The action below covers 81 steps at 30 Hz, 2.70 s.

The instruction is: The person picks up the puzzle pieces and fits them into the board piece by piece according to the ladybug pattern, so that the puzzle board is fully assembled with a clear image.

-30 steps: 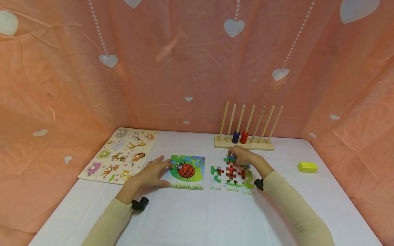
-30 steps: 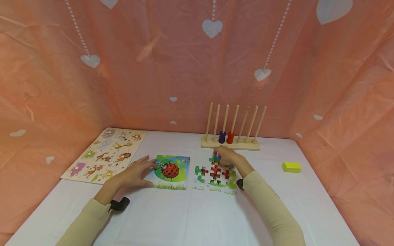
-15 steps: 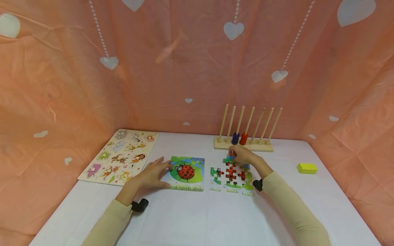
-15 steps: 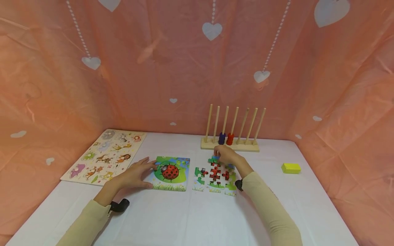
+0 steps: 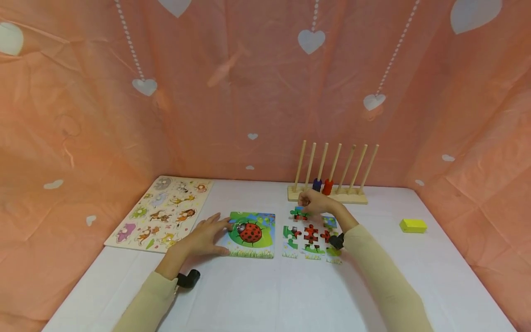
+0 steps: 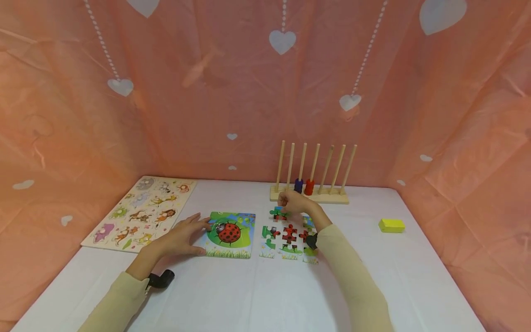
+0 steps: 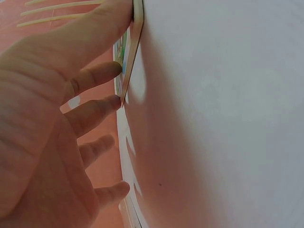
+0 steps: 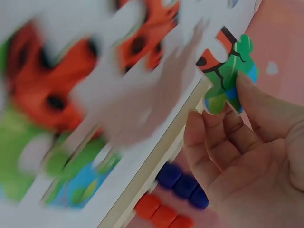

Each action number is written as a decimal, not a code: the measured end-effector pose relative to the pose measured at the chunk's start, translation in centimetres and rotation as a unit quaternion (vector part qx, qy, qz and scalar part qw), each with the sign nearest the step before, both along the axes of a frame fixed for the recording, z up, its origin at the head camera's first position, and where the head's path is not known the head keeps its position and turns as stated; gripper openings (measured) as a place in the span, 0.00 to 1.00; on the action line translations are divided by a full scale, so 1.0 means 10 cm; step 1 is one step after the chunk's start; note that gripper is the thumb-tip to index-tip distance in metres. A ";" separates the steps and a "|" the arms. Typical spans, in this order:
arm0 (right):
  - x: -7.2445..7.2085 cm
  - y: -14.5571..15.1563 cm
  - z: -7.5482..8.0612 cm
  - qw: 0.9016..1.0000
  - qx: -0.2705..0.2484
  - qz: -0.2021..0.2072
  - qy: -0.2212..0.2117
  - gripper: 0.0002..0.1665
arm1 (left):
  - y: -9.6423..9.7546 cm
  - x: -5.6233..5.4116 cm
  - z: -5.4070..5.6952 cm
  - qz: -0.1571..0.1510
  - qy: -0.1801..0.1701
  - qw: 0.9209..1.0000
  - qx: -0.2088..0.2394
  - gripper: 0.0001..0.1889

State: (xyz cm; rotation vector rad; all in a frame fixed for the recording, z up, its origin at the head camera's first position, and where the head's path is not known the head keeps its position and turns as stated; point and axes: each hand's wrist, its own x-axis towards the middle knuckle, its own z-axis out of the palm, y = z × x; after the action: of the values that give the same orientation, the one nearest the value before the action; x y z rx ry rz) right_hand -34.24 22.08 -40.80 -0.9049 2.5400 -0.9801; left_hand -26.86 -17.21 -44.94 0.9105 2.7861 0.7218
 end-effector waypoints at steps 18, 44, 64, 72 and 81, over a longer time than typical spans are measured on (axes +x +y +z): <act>-0.06 -0.98 0.00 1.000 -0.019 0.024 -0.004 0.05 | -0.01 -0.02 0.01 0.000 -0.002 1.000 -0.010 0.30; 0.11 -1.50 -0.13 0.981 0.139 -0.082 0.110 0.14 | 0.00 -0.02 0.05 -0.003 0.003 1.000 -0.018 0.29; 0.14 -1.56 -0.21 0.978 0.154 -0.079 0.115 0.14 | -0.01 -0.01 0.02 -0.006 0.002 1.000 -0.012 0.30; 0.14 -1.58 -0.22 0.981 0.144 -0.078 0.106 0.15 | -0.01 -0.03 0.01 -0.003 -0.001 1.000 -0.014 0.30; 0.14 -1.58 -0.23 0.980 0.147 -0.075 0.108 0.14 | -0.01 -0.03 0.01 -0.003 0.001 1.000 -0.015 0.30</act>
State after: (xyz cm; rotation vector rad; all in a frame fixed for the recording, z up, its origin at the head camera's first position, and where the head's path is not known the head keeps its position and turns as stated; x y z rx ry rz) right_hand -32.83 6.25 -43.05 -0.7785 2.8699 -0.5447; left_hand -27.14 -17.35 -44.86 0.9155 2.7864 0.6761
